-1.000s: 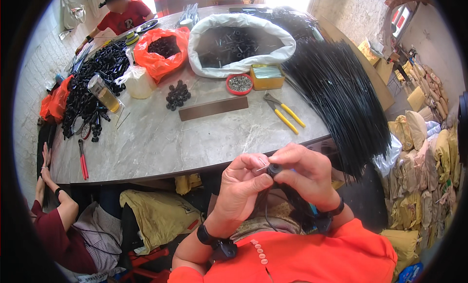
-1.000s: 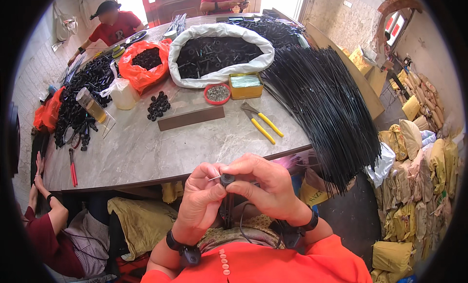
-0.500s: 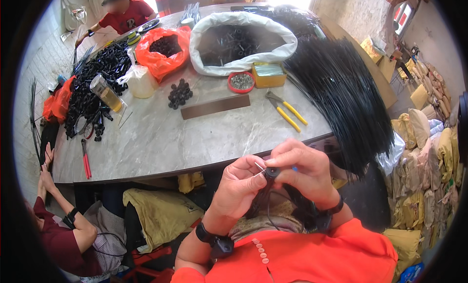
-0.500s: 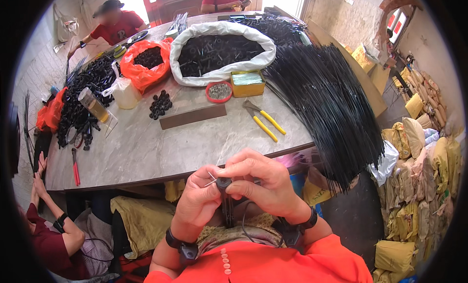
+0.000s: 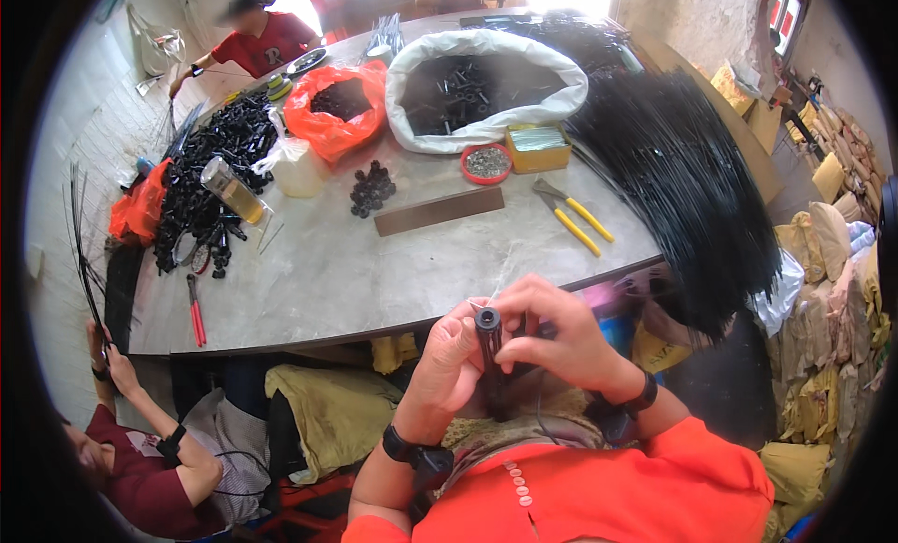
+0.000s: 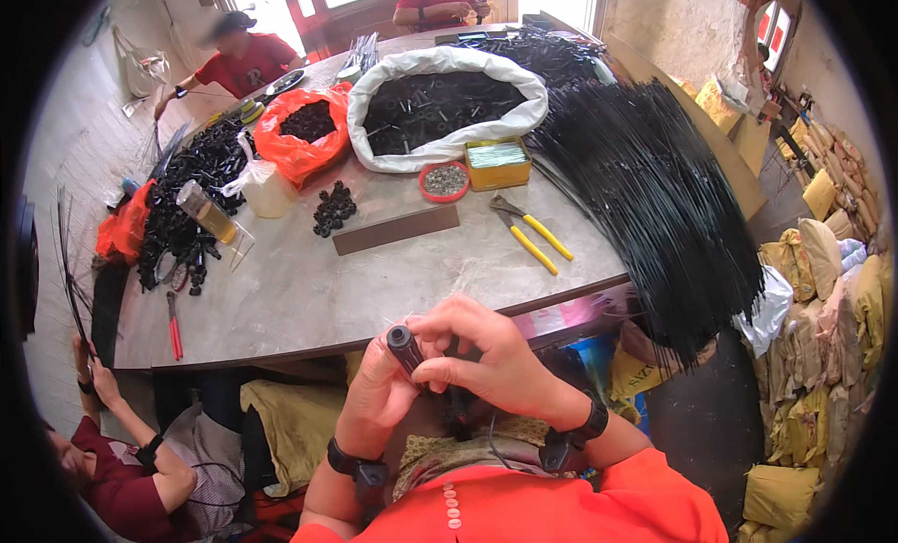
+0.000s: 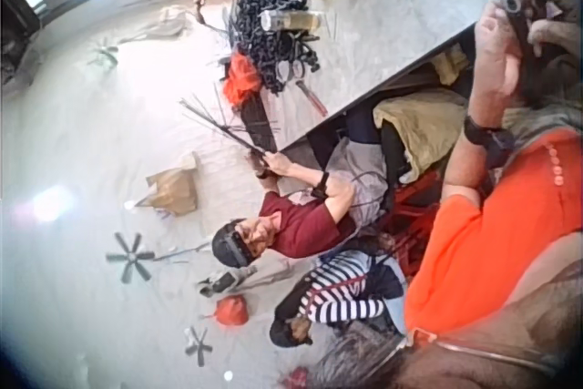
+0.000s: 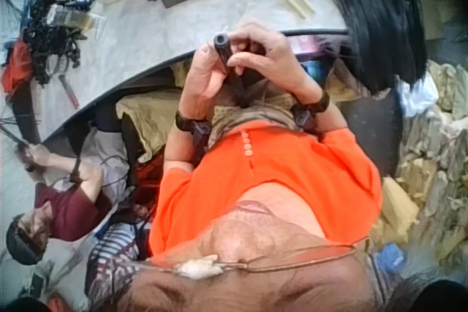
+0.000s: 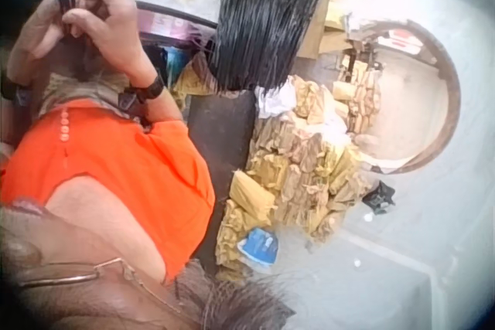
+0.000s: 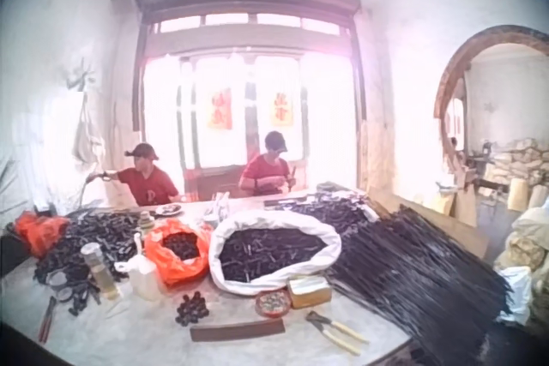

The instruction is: Assembling umbrella frames by connecting ribs and cutting plastic fasteners with pliers in a workshop.

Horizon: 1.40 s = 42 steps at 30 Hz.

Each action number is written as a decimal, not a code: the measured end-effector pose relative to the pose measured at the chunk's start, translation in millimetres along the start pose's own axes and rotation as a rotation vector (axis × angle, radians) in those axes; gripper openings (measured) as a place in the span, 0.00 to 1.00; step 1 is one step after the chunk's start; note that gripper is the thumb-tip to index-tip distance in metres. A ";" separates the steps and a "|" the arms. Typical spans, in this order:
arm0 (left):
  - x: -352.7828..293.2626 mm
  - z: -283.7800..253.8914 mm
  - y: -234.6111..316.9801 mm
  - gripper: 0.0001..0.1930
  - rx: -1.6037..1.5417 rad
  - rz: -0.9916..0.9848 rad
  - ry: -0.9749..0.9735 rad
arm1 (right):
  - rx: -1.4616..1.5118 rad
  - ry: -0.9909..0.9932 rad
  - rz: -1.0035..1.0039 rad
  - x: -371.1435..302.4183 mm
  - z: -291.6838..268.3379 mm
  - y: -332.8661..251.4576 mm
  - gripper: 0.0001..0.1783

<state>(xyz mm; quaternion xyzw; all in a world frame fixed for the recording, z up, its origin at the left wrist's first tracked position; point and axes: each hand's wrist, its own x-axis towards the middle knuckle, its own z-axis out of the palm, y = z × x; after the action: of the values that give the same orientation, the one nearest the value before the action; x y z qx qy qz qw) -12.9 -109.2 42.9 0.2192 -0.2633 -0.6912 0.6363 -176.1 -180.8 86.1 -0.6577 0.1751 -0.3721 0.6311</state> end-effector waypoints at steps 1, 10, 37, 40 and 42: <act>-3.4 1.4 -0.2 0.28 0.021 0.043 0.023 | -0.157 -0.043 -0.080 -0.2 1.0 5.7 0.12; -26.2 42.0 23.0 0.18 0.722 0.657 0.418 | -0.565 0.076 -0.408 5.9 26.6 22.8 0.12; -41.6 46.2 30.8 0.14 0.749 0.532 0.267 | -0.134 -0.116 -0.208 5.7 15.0 20.6 0.24; -37.8 46.8 29.3 0.14 0.722 0.507 0.263 | -0.288 -0.119 -0.291 14.1 13.8 -12.7 0.25; -34.4 50.8 26.2 0.13 0.730 0.517 0.305 | -0.309 -0.104 -0.300 17.0 13.2 -16.0 0.23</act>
<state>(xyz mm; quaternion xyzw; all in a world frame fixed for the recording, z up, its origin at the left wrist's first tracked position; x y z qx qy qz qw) -22.0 -72.0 97.5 0.4550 -0.4385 -0.3320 0.7004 -159.3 -181.2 106.9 -0.7835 0.0975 -0.3961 0.4687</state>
